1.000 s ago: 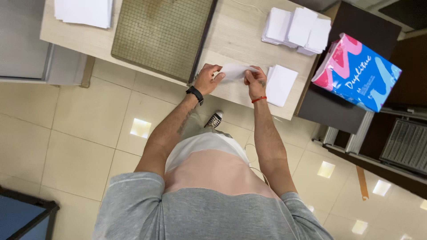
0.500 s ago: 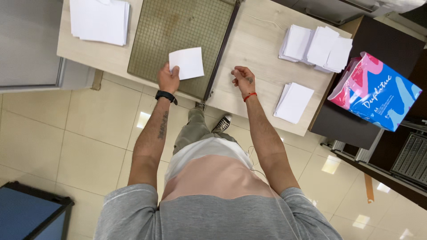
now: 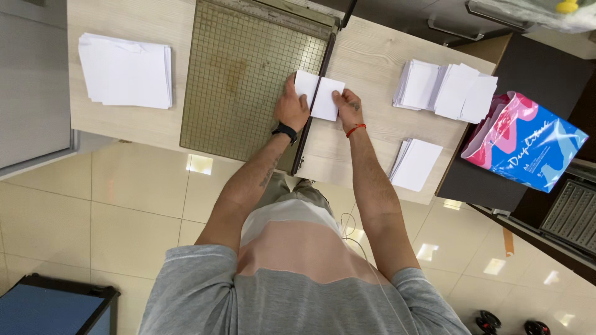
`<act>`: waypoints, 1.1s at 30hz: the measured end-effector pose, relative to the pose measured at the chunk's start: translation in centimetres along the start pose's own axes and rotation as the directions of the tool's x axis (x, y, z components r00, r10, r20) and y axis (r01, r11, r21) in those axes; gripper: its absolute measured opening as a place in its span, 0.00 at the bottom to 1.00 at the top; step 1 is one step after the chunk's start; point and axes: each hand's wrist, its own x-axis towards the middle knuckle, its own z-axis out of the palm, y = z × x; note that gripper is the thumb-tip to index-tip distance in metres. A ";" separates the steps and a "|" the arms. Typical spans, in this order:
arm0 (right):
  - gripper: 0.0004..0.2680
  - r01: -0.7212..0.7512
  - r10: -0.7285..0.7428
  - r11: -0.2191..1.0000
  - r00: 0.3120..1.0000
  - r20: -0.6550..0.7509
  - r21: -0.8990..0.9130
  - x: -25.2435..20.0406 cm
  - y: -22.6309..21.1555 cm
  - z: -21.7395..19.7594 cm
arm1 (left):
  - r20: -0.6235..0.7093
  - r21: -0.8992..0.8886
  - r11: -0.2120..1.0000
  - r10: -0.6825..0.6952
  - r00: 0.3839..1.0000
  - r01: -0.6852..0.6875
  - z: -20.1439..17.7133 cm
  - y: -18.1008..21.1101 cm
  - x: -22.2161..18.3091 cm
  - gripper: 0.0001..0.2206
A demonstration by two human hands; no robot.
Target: The person picks up sheets of paper from a stack and aligns them one at a time on a manual paper cutter, using the blade to cut each sheet into smaller pieces and placing the resulting slips into a new pile.
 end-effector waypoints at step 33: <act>0.09 0.152 -0.158 0.987 0.951 -0.265 -0.041 3.0 -11.5 2.8 | -0.083 0.195 0.978 0.086 0.993 -0.068 3.9 -2.4 10.7 0.44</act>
